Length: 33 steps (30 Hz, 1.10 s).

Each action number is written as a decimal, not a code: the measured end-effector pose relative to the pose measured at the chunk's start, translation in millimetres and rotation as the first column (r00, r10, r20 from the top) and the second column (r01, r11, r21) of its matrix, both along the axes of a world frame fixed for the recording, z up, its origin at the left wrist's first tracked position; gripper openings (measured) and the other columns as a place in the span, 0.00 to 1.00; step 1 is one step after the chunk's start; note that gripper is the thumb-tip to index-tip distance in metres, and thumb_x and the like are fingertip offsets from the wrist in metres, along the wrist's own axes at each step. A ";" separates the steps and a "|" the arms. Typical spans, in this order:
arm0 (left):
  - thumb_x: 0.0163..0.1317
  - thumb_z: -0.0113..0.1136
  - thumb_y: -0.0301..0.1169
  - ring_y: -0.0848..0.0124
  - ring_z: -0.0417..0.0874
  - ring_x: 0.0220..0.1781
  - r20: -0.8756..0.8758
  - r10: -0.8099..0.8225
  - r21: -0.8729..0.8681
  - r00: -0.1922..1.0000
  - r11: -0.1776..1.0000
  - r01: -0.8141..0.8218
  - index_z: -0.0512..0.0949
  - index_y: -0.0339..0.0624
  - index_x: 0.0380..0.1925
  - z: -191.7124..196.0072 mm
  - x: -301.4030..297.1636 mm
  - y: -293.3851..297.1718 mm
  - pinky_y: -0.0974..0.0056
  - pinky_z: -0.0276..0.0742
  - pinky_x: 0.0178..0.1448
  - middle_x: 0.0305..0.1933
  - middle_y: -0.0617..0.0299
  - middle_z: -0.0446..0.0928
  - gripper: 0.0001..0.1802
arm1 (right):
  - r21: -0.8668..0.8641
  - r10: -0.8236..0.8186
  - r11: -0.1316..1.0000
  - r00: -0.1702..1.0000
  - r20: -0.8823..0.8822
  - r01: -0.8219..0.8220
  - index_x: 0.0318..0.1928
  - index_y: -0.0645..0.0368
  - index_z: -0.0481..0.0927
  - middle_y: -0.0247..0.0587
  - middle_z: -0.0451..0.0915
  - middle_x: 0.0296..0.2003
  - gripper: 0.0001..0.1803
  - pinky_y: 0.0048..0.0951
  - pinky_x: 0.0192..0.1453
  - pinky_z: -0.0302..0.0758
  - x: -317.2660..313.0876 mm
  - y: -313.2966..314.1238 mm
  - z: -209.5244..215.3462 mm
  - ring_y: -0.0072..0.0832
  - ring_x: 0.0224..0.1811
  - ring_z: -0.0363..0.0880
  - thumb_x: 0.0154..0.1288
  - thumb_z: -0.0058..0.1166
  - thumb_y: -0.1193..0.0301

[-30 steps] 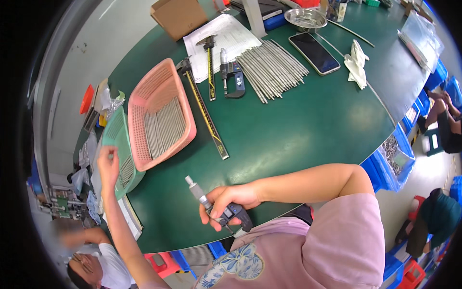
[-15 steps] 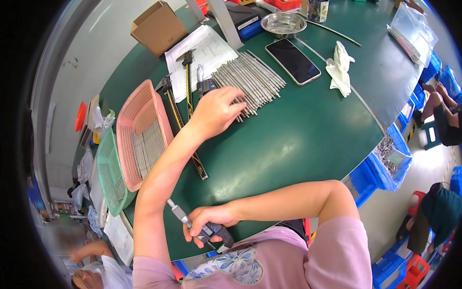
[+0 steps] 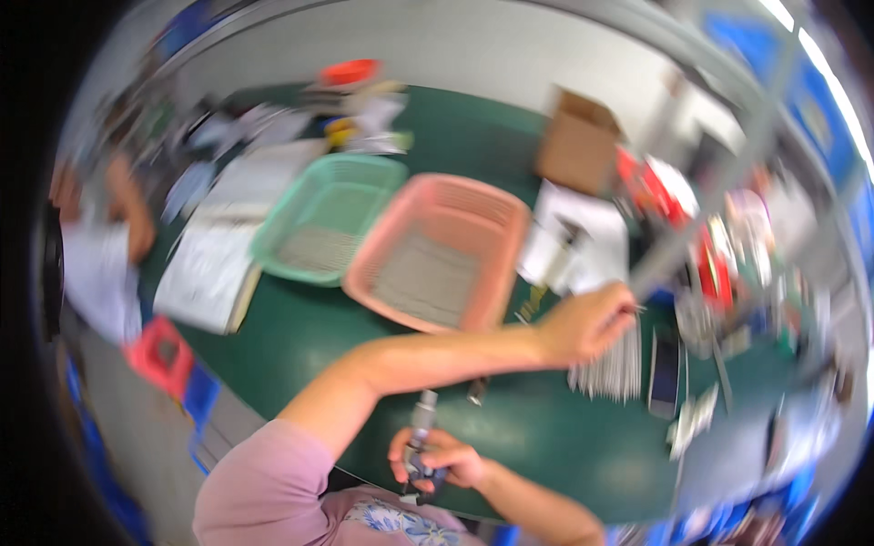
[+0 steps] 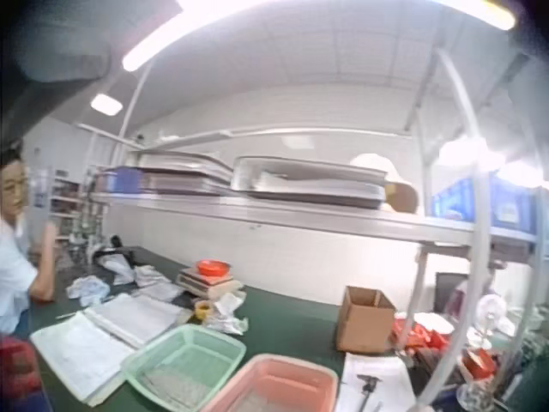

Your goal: The person uses a digital caliper to measure the diameter of multiple thin metal rods. They pick up each rod from a pink basket, clamp it in the caliper, and then place it into a green basket. The person also writes down measurements in a notebook.

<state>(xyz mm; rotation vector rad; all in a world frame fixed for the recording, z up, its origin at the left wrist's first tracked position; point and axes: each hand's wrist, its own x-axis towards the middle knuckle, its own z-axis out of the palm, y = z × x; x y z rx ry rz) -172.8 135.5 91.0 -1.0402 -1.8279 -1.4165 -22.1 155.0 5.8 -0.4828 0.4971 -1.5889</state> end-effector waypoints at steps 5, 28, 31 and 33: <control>0.60 0.48 0.26 0.80 0.69 0.26 0.161 -0.384 0.764 0.909 0.631 0.131 0.64 0.41 0.39 68.8 44.7 -113.4 0.74 0.68 0.29 0.28 0.67 0.67 0.08 | 0.012 -0.223 0.974 0.970 -0.094 0.225 0.39 0.67 0.71 0.55 0.74 0.28 0.35 0.25 0.19 0.66 13.0 17.2 -1.1 0.30 0.17 0.68 0.51 0.41 0.43; 0.35 0.60 0.18 0.68 0.71 0.26 -0.530 0.414 0.083 0.740 0.894 -0.440 0.75 0.45 0.25 59.0 119.1 -343.4 0.67 0.64 0.27 0.28 0.66 0.70 0.13 | -0.092 -0.507 0.822 0.648 -0.568 0.563 0.35 0.68 0.70 0.52 0.75 0.22 0.33 0.23 0.10 0.67 -84.9 -199.0 235.6 0.28 0.07 0.65 0.66 0.19 0.50; 0.35 0.59 0.18 0.68 0.71 0.25 -0.529 0.411 0.051 0.742 0.889 -0.456 0.75 0.45 0.25 59.7 121.4 -342.6 0.66 0.63 0.26 0.28 0.66 0.70 0.13 | -0.064 -0.484 0.826 0.645 -0.591 0.560 0.34 0.68 0.71 0.52 0.75 0.23 0.33 0.22 0.10 0.67 -83.8 -198.6 235.9 0.27 0.07 0.64 0.66 0.19 0.50; 0.35 0.58 0.18 0.68 0.71 0.25 -0.529 0.419 0.026 0.738 0.877 -0.479 0.75 0.46 0.25 60.1 123.0 -340.8 0.66 0.63 0.26 0.28 0.66 0.70 0.13 | -0.052 -0.469 0.830 0.645 -0.603 0.555 0.34 0.68 0.71 0.52 0.75 0.23 0.33 0.22 0.10 0.67 -82.6 -197.3 236.4 0.27 0.07 0.64 0.66 0.20 0.50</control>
